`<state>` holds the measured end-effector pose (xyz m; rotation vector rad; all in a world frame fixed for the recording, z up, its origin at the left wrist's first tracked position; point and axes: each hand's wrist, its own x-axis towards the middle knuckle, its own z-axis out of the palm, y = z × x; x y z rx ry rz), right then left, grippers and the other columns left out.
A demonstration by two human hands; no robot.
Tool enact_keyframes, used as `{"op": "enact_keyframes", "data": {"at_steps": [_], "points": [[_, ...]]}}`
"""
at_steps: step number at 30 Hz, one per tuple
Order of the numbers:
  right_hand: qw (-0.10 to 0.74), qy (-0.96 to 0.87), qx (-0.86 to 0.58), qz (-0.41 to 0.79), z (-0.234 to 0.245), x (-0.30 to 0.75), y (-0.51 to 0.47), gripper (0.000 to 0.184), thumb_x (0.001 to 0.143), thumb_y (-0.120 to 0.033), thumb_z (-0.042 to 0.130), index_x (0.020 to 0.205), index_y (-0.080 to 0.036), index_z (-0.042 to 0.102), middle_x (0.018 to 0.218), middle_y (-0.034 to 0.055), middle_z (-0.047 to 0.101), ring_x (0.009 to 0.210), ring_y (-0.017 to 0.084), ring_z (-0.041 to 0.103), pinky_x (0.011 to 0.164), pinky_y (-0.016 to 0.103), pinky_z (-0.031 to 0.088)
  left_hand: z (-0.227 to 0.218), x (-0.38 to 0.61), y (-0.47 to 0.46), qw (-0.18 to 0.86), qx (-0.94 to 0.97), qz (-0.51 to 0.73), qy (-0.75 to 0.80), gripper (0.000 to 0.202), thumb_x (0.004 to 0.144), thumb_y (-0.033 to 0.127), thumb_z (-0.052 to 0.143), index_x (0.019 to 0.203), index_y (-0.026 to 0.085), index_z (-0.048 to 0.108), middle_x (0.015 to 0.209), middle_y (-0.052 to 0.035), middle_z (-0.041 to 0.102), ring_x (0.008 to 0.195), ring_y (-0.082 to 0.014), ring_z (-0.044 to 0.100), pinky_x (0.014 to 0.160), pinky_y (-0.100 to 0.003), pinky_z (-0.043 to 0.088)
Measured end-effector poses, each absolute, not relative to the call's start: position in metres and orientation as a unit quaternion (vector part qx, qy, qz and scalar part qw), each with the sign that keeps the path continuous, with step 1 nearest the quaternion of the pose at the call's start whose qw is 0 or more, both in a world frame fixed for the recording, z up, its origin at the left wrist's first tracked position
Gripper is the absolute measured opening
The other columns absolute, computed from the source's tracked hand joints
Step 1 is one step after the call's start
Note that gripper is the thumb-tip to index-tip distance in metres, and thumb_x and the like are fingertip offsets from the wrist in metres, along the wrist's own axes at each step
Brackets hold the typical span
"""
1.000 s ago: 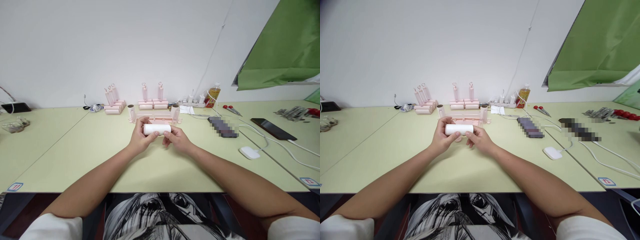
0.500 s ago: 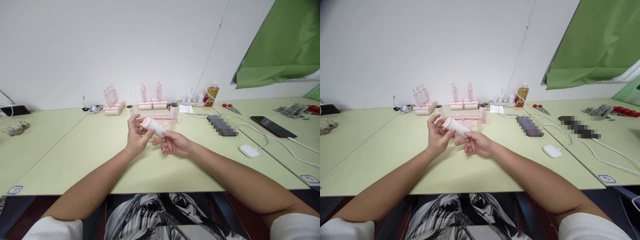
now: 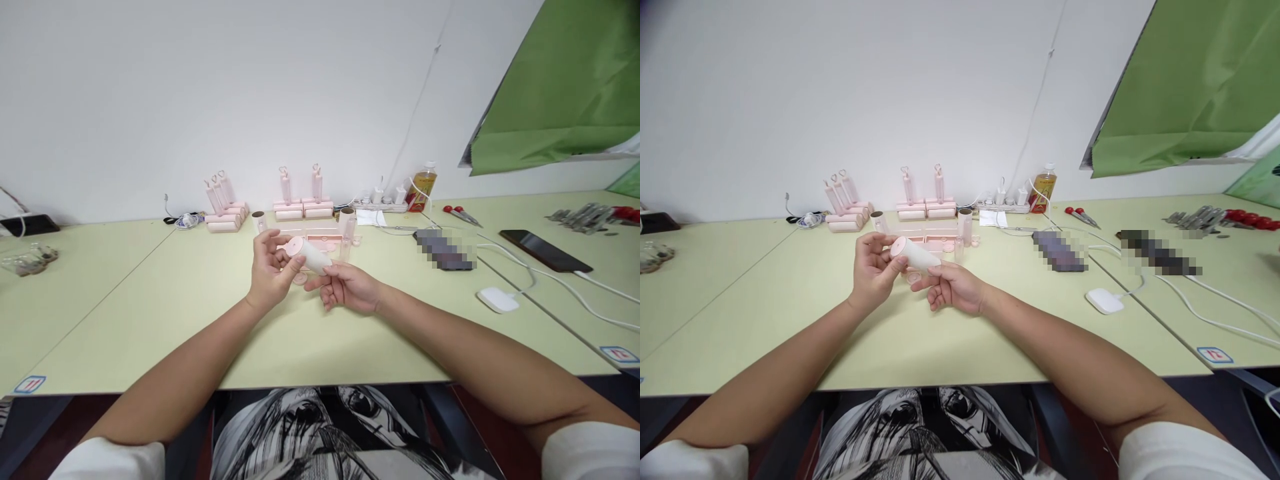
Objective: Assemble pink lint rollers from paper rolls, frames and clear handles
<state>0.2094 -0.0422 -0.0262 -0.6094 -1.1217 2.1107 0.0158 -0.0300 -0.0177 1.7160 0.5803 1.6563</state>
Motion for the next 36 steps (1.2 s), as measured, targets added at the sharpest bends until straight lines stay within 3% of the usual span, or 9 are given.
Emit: {"op": "enact_keyframes", "data": {"at_steps": [3,7,12,17,22,25,28,32,36], "points": [[0.331,-0.435,-0.238,0.803,-0.026,0.209,-0.043,0.029,0.093,-0.024,0.048,0.121,-0.015,0.053,0.097,0.0116,0.076,0.054,0.014,0.067,0.055,0.031,0.059,-0.019,0.015,-0.029,0.326,0.665,0.633,0.226,0.057,0.077,0.029,0.074,0.122,0.028,0.04,0.105,-0.0024,0.056,0.072,-0.0098,0.064,0.057,-0.023,0.055],[0.331,-0.438,-0.248,0.798,-0.027,0.208,-0.043,0.028,0.092,-0.024,0.05,0.119,-0.016,0.053,0.095,0.0107,0.076,0.052,0.014,0.065,0.054,0.031,0.059,-0.019,0.014,-0.029,0.297,0.685,0.616,0.251,0.038,0.075,0.034,0.075,0.105,0.021,0.054,0.1,-0.0037,0.059,0.074,-0.0116,0.063,0.061,-0.024,0.054],[0.334,-0.453,-0.246,0.789,-0.027,0.209,-0.044,0.03,0.09,-0.028,0.055,0.117,-0.016,0.053,0.095,0.0106,0.075,0.049,0.011,0.06,0.055,0.031,0.058,-0.019,0.013,-0.029,0.289,0.69,0.615,0.249,0.059,0.076,0.036,0.074,0.124,0.025,0.042,0.108,-0.0063,0.059,0.078,-0.013,0.065,0.062,-0.025,0.054],[0.317,-0.51,-0.216,0.77,-0.019,0.211,-0.047,0.044,0.076,-0.02,0.065,0.118,-0.019,0.052,0.094,0.0066,0.074,0.047,0.009,0.051,0.054,0.031,0.057,-0.019,0.012,-0.028,0.324,0.692,0.576,0.291,0.073,0.073,0.038,0.077,0.132,0.024,0.035,0.099,-0.0067,0.061,0.083,-0.0183,0.064,0.061,-0.028,0.054],[0.419,-0.587,-0.369,0.586,-0.025,0.212,-0.038,0.03,0.075,-0.023,0.062,0.104,-0.02,0.057,0.082,0.0009,0.07,0.045,0.007,0.044,0.05,0.027,0.05,-0.011,0.008,-0.022,0.31,0.599,0.667,0.316,0.058,0.077,0.048,0.072,0.118,0.024,0.038,0.086,0.0001,0.055,0.065,-0.012,0.058,0.05,-0.022,0.049],[0.374,-0.698,-0.446,0.417,-0.031,0.212,-0.036,0.024,0.077,-0.021,0.059,0.102,-0.018,0.062,0.085,0.0016,0.068,0.052,0.009,0.048,0.053,0.025,0.044,-0.006,0.006,-0.019,0.311,0.574,0.685,0.324,0.049,0.08,0.054,0.067,0.11,0.024,0.041,0.081,0.0014,0.053,0.058,-0.0095,0.054,0.044,-0.02,0.043],[0.267,-0.808,-0.416,0.32,-0.034,0.209,-0.039,0.041,0.08,-0.019,0.055,0.121,-0.021,0.061,0.1,0.0042,0.069,0.059,0.012,0.053,0.06,0.028,0.044,-0.007,0.006,-0.017,0.329,0.561,0.682,0.334,0.047,0.08,0.056,0.065,0.106,0.023,0.043,0.08,0.0012,0.054,0.057,-0.0091,0.053,0.043,-0.02,0.041],[0.193,-0.882,-0.365,0.227,-0.034,0.199,-0.042,0.055,0.081,-0.022,0.056,0.136,-0.022,0.052,0.138,0.0108,0.055,0.102,0.025,0.062,0.087,0.039,0.046,-0.012,0.007,-0.014,0.369,0.549,0.664,0.348,0.047,0.081,0.056,0.064,0.106,0.023,0.043,0.076,0.0024,0.053,0.05,-0.0076,0.049,0.039,-0.02,0.037],[0.157,-0.892,-0.372,0.203,-0.033,0.195,-0.042,0.053,0.084,-0.028,0.055,0.136,-0.019,0.051,0.139,0.0118,0.055,0.121,0.03,0.054,0.098,0.044,0.042,-0.013,0.007,-0.012,0.386,0.529,0.666,0.357,0.049,0.079,0.057,0.066,0.104,0.022,0.042,0.077,0.002,0.052,0.05,-0.0071,0.048,0.038,-0.019,0.036]]}}
